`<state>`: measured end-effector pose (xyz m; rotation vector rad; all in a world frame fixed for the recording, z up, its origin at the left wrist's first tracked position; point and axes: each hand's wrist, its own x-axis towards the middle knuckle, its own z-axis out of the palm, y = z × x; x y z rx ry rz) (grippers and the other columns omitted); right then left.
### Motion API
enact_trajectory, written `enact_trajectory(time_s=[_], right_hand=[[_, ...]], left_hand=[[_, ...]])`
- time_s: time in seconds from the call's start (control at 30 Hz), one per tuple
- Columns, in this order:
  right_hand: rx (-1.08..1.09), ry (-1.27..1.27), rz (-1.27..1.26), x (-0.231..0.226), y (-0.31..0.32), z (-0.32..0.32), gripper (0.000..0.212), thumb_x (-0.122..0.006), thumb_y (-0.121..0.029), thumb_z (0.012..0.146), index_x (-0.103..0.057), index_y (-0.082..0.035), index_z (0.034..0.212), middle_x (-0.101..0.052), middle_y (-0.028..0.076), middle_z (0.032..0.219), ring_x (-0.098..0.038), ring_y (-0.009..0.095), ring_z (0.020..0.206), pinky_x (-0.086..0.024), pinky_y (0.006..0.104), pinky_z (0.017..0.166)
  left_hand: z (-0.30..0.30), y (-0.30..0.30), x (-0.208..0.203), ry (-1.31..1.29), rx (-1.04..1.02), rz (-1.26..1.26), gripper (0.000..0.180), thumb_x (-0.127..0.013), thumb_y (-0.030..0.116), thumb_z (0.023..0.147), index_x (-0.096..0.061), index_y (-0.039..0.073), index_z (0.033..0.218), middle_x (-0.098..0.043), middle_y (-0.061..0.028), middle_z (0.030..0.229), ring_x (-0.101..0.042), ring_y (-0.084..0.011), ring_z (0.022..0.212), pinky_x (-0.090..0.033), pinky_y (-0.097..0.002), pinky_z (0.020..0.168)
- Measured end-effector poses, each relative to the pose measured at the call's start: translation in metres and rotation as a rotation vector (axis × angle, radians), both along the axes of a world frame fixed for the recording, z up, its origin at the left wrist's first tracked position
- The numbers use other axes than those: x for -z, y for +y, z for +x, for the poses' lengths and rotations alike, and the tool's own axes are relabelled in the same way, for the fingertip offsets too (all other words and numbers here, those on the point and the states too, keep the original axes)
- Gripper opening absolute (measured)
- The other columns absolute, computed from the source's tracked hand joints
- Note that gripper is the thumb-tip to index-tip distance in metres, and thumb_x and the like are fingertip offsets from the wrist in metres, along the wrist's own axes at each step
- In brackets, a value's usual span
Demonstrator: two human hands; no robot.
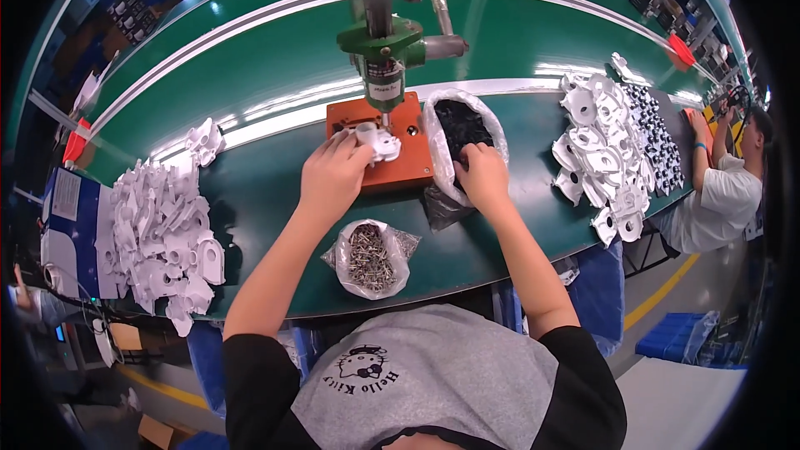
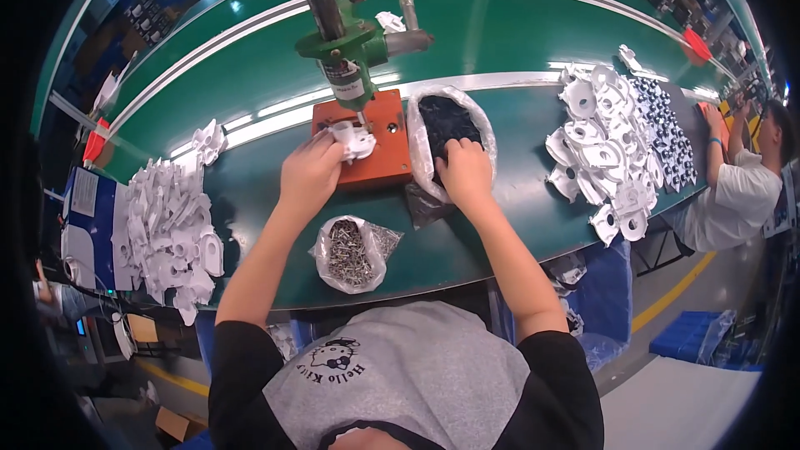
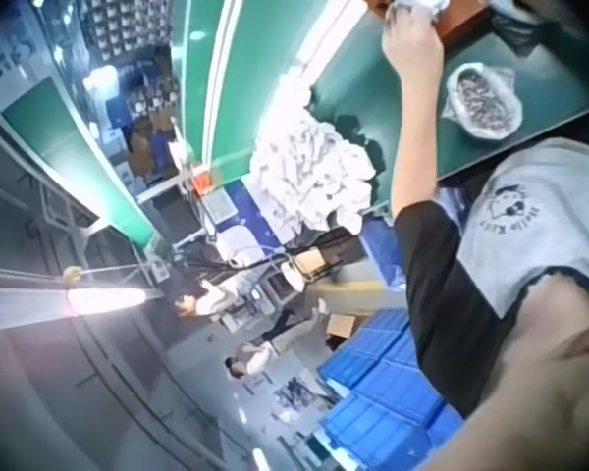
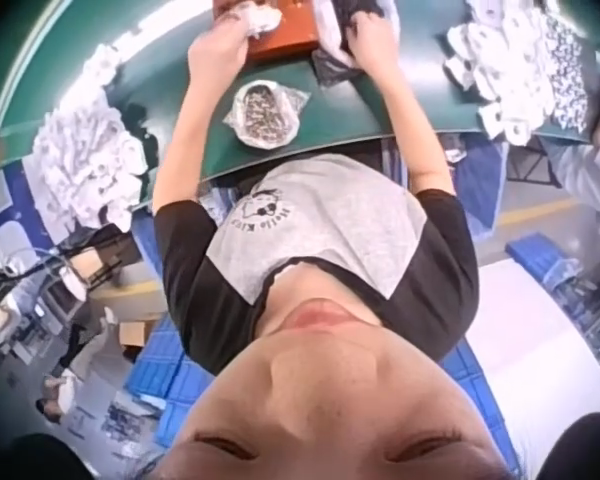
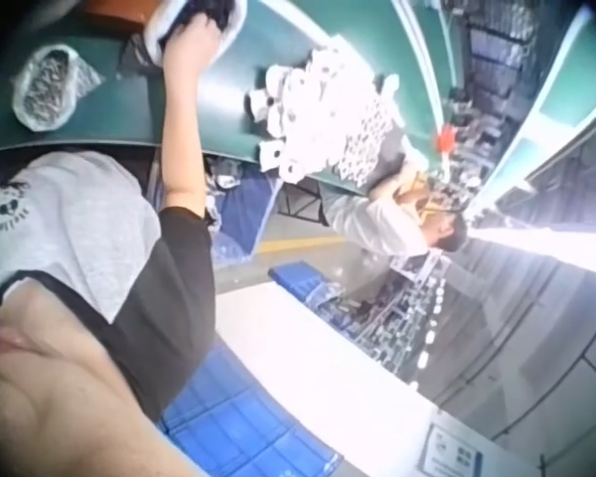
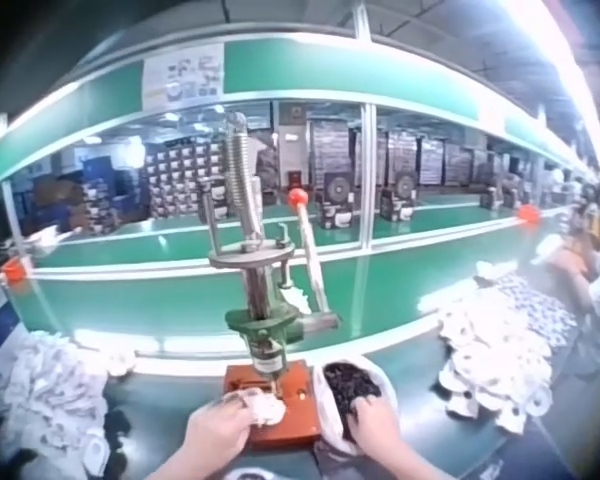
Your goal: Assembling small metal pins into white plastic housing components using a manual press station.
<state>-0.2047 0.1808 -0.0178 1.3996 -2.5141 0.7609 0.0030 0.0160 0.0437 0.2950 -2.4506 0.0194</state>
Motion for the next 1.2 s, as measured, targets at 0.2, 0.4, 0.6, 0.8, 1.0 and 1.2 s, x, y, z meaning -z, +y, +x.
enact_trajectory(time_s=[0.2,0.4,0.6,0.8,1.0,1.2], right_hand=[[-0.016,-0.083,0.081,-0.002,-0.003,-0.004,0.013,-0.069,-0.015,0.074,-0.063,-0.007,0.082,-0.061,0.012,0.085,-0.060,0.032,0.082,-0.050,0.0435,0.072],[-0.086,-0.219,-0.323,-0.021,-0.006,-0.009,0.008,-0.067,-0.008,0.078,-0.064,-0.001,0.082,-0.065,0.014,0.080,-0.064,0.029,0.072,-0.050,0.0363,0.067],[-0.302,-0.159,-0.439,-0.044,-0.054,0.011,0.011,-0.068,-0.010,0.080,-0.068,-0.003,0.088,-0.068,0.010,0.083,-0.064,0.024,0.078,-0.047,0.0334,0.076],[-0.469,0.046,-0.344,-0.032,-0.093,0.021,0.009,-0.070,-0.013,0.073,-0.068,-0.006,0.078,-0.068,0.006,0.085,-0.062,0.023,0.088,-0.043,0.0381,0.080],[-0.632,0.149,-0.280,-0.039,-0.084,0.027,0.009,-0.069,-0.014,0.074,-0.068,-0.007,0.079,-0.069,0.004,0.087,-0.061,0.023,0.092,-0.043,0.0396,0.084],[-0.637,0.293,-0.198,-0.050,-0.060,0.044,0.018,-0.066,-0.011,0.075,-0.066,-0.006,0.093,-0.067,0.007,0.104,-0.058,0.024,0.104,-0.040,0.0414,0.093]], left_hand=[[-0.020,-0.006,0.010,0.018,-0.001,0.006,0.015,-0.063,0.008,0.078,-0.055,0.006,0.091,-0.061,-0.0169,0.105,-0.061,-0.0342,0.103,-0.050,-0.0429,0.089],[-0.011,-0.019,0.023,-0.006,0.098,0.099,0.011,-0.061,0.008,0.081,-0.056,0.004,0.090,-0.059,-0.0228,0.110,-0.055,-0.0373,0.112,-0.043,-0.0466,0.099],[-0.010,-0.014,0.033,0.034,0.061,0.173,0.011,-0.062,0.009,0.082,-0.056,0.000,0.086,-0.057,-0.0230,0.117,-0.052,-0.0380,0.116,-0.040,-0.0470,0.103],[-0.012,-0.013,0.036,0.116,0.066,0.210,0.012,-0.062,0.009,0.078,-0.058,0.000,0.084,-0.060,-0.0222,0.112,-0.054,-0.0361,0.114,-0.041,-0.0462,0.101],[-0.012,-0.015,0.041,0.143,0.040,0.170,0.014,-0.062,0.011,0.078,-0.061,0.000,0.085,-0.062,-0.0223,0.110,-0.056,-0.0358,0.112,-0.040,-0.0451,0.102],[-0.011,-0.014,0.039,0.162,0.031,0.192,0.017,-0.062,0.012,0.077,-0.063,0.001,0.090,-0.062,-0.0196,0.111,-0.057,-0.0344,0.111,-0.042,-0.0442,0.101]])
